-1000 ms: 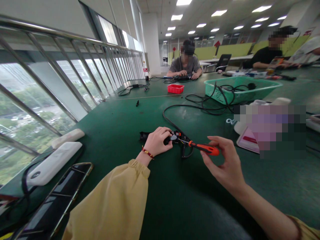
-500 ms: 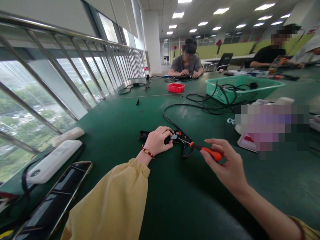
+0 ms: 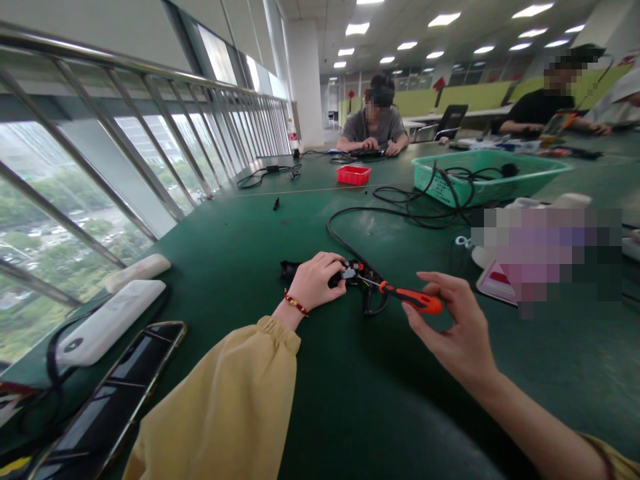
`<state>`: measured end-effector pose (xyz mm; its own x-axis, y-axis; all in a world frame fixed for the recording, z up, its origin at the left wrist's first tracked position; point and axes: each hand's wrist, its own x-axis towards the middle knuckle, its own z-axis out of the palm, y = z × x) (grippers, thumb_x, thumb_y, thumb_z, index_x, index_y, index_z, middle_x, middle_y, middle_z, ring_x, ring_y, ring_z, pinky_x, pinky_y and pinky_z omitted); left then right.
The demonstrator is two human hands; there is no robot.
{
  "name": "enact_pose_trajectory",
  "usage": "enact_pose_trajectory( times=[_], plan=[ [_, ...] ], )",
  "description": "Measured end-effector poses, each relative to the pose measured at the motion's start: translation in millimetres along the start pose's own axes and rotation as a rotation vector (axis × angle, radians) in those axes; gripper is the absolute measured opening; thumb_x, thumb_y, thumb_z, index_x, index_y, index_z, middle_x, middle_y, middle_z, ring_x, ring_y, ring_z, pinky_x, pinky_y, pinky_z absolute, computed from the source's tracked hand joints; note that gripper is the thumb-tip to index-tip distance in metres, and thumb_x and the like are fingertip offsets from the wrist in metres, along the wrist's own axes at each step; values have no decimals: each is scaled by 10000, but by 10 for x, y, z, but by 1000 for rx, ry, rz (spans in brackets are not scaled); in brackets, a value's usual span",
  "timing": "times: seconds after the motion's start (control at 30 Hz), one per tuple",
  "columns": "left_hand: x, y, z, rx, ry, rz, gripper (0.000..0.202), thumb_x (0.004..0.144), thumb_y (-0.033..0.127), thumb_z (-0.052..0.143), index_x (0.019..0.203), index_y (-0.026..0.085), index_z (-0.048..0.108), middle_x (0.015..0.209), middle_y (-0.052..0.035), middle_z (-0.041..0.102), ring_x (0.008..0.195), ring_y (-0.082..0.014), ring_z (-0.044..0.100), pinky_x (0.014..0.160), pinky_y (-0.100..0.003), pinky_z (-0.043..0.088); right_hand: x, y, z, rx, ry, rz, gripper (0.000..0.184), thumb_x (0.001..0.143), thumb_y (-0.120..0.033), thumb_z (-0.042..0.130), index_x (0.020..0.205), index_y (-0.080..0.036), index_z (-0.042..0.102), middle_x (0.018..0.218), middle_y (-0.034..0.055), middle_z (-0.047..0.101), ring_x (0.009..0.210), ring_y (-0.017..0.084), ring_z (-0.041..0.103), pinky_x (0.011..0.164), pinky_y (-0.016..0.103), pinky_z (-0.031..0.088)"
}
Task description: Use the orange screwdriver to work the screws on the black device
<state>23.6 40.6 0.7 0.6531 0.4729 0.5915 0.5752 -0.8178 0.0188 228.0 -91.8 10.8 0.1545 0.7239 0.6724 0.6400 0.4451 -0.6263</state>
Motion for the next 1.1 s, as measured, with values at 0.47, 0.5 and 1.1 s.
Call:
enact_pose_trajectory(
  times=[0.47,0.5,1.1],
  plan=[
    [7,-5,-10,11,-25,-2,140,716,215,553,852,189,571,995,-39,622,938,-171,564,779,-293,494,8,-53,6,53,-79,56,359,766,-226,586,1099,-210,453,644,-56,455,541,99,479,533,240,421],
    [5,-7,-7,12,-27,-3,138,717,212,552,851,190,571,992,-39,622,937,-170,564,777,-292,495,8,-55,8,73,-44,38,405,760,-212,586,1133,-212,428,693,-42,480,588,109,508,570,254,442],
    [0,-5,2,16,-21,1,127,729,214,532,848,185,567,1010,-39,621,942,-174,564,769,-287,497,5,-48,8,58,-68,57,359,756,-201,594,1092,-200,467,647,-55,477,539,95,490,542,236,417]
  ],
)
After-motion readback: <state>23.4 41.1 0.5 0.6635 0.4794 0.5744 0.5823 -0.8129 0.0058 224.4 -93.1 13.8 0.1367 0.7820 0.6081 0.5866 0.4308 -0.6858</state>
